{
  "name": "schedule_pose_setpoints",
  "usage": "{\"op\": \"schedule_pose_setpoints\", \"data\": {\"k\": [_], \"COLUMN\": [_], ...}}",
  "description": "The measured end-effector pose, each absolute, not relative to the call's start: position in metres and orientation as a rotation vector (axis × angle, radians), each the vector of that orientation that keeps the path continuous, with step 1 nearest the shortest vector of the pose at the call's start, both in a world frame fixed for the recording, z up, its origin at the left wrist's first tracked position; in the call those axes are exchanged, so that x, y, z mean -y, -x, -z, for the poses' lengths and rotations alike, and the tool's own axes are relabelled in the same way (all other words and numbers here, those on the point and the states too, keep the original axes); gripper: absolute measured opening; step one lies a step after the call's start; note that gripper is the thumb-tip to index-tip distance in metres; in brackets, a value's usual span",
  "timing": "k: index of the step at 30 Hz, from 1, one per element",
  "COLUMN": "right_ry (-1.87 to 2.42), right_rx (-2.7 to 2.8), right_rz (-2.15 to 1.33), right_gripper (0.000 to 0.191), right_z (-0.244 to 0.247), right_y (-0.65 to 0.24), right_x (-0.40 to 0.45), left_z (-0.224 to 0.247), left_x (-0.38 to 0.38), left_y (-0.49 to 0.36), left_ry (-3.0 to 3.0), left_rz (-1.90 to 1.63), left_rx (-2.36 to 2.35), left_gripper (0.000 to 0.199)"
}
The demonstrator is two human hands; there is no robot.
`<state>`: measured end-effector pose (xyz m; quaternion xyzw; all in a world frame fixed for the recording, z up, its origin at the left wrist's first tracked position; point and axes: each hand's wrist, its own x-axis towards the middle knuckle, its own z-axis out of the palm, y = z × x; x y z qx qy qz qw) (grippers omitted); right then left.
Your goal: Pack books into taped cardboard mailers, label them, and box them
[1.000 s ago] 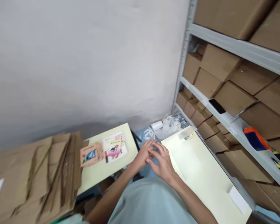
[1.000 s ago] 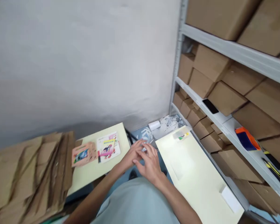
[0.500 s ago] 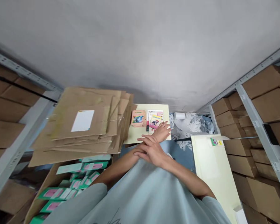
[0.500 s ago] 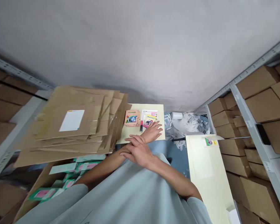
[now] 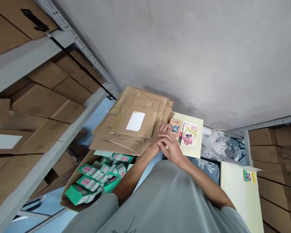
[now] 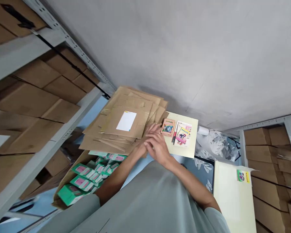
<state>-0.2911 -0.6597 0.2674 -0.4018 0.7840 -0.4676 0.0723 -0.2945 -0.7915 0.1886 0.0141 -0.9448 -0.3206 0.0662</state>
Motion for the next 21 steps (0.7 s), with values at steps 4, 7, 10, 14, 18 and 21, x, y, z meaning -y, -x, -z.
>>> {"op": "schedule_pose_setpoints", "data": {"k": [4, 7, 10, 14, 18, 21], "right_ry": [0.990, 0.929, 0.942, 0.941, 0.911, 0.855], "right_rx": [-2.445, -2.403, -2.357, -2.350, -2.374, -2.381], "right_rz": [1.424, 1.370, 1.307, 1.247, 1.268, 1.364], "right_gripper": [0.019, 0.019, 0.019, 0.020, 0.020, 0.021], "right_z": [-0.244, -0.223, -0.210, -0.205, -0.202, -0.204], "right_y": [0.317, 0.327, 0.328, 0.322, 0.319, 0.320], "right_x": [0.676, 0.689, 0.697, 0.695, 0.685, 0.673], "left_z": [-0.191, -0.189, -0.190, -0.205, -0.233, -0.261], "left_x": [0.844, 0.856, 0.860, 0.873, 0.897, 0.909], "left_y": [0.265, 0.251, 0.245, 0.246, 0.246, 0.243], "left_ry": [-0.435, -0.701, -0.750, -0.800, -0.961, -1.016], "left_rz": [0.654, 0.482, 0.476, 0.606, 0.561, 0.536], "left_rx": [2.881, 2.918, 2.939, 3.003, 2.931, 2.675], "left_gripper": [0.067, 0.073, 0.063, 0.041, 0.033, 0.035]}}
